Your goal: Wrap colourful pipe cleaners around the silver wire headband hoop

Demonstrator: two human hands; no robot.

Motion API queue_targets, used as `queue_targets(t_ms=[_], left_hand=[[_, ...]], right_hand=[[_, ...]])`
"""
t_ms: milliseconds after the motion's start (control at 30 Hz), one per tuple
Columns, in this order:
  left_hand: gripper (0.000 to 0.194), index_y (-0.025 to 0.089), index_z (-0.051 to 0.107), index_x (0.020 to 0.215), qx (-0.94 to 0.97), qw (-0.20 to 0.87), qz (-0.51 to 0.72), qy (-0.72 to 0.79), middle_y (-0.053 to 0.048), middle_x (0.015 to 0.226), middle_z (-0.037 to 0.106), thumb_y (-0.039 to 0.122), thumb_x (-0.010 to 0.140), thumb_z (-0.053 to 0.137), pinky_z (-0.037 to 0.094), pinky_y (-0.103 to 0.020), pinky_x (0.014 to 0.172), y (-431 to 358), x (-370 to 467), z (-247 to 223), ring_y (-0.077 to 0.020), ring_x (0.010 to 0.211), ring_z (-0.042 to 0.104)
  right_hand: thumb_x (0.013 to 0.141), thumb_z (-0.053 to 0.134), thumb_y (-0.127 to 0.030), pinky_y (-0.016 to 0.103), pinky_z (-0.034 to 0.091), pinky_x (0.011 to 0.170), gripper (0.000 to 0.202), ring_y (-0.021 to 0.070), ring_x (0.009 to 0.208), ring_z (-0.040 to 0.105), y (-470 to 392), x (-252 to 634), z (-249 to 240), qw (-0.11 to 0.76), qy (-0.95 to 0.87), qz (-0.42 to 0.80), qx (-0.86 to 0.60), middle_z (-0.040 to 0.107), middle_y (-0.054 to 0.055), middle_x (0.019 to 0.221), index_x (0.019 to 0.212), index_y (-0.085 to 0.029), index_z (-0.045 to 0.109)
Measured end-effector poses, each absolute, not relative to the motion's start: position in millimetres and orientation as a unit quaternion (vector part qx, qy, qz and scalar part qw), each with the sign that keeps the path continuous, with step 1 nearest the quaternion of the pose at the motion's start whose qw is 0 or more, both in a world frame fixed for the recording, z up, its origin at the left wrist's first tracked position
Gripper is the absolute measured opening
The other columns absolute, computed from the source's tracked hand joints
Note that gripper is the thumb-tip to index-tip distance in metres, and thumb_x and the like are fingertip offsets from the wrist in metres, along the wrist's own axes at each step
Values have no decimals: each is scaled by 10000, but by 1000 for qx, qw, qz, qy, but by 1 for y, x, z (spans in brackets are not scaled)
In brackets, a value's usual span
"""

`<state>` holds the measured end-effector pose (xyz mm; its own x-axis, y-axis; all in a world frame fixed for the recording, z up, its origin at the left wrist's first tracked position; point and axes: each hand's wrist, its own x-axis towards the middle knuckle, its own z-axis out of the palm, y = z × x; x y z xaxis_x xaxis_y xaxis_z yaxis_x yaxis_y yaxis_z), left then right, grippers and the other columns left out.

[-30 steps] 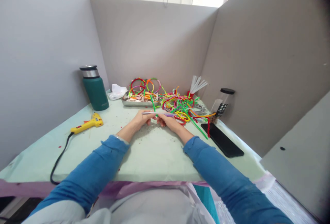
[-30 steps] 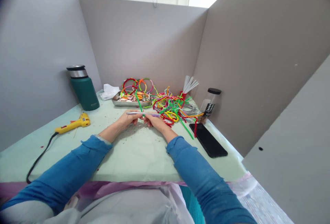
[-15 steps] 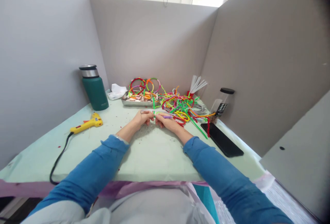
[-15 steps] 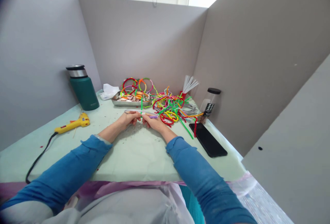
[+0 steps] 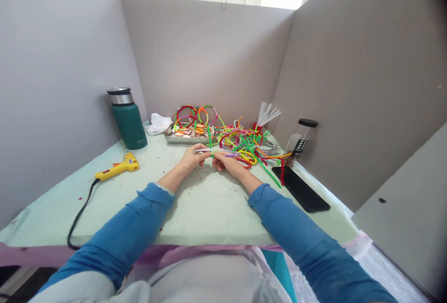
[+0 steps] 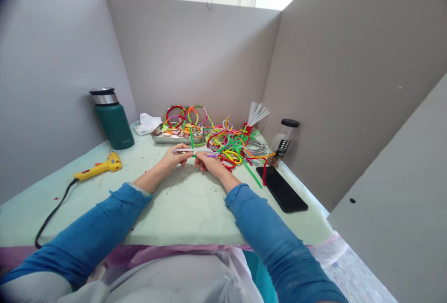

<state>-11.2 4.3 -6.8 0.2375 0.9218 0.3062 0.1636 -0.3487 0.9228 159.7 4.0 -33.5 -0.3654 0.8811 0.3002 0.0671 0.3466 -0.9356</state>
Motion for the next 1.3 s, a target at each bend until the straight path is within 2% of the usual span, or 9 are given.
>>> queue_targets(t_ms=[267,600,800,867,1067,1167,1300], left_hand=[[374,109,696,871,675,401,464,411,38,450,499,392,628,712,330,-227,462,5,-11,-5,-85,435,421],[425,89,728,929,688,364,438,449,31,415,498,392,630,720,312,-226,443,9,-10,-8,-81,388,396],[360,97,732,897,695,350,428,460,18,444,527,348,639,723,308,-232,425,13,-11,-12,-87,381,398],[323,109,732,861,698,343,428,461,9,485,554,335,631,727,314,-233,425,15,-11,-13,-87,388,407],[260,152,728,777,715,287,466,435,-43,779,672,365,627,733,366,-221,472,17,-12,-14,-99,521,509],[255,147,733,779,722,283,454,438,-27,687,652,363,645,713,363,-225,484,15,-12,-14,-107,517,506],[295,128,738,805,724,289,423,462,22,445,522,384,672,679,337,-231,474,13,-13,-12,-105,429,439]], right_hand=[[873,465,-470,209,328,433,390,74,447,477,10,162,-39,448,-689,464,-330,595,12,622,684,-154,593],[875,471,-465,211,330,431,377,80,457,471,11,162,-40,448,-702,447,-328,595,11,627,699,-157,598],[877,473,-449,221,330,436,371,83,455,469,10,162,-39,453,-703,444,-320,588,10,616,681,-157,595],[875,476,-444,223,329,435,369,82,450,466,8,162,-38,455,-702,446,-318,584,9,611,675,-156,593],[875,472,-448,223,331,442,369,81,446,459,5,161,-35,459,-693,454,-321,558,-7,587,675,-159,584],[876,470,-456,223,333,449,375,81,453,456,5,161,-35,460,-691,454,-323,554,-10,585,680,-159,586],[870,474,-475,225,334,452,383,80,456,453,4,161,-35,460,-691,452,-326,562,-9,593,684,-159,584]])
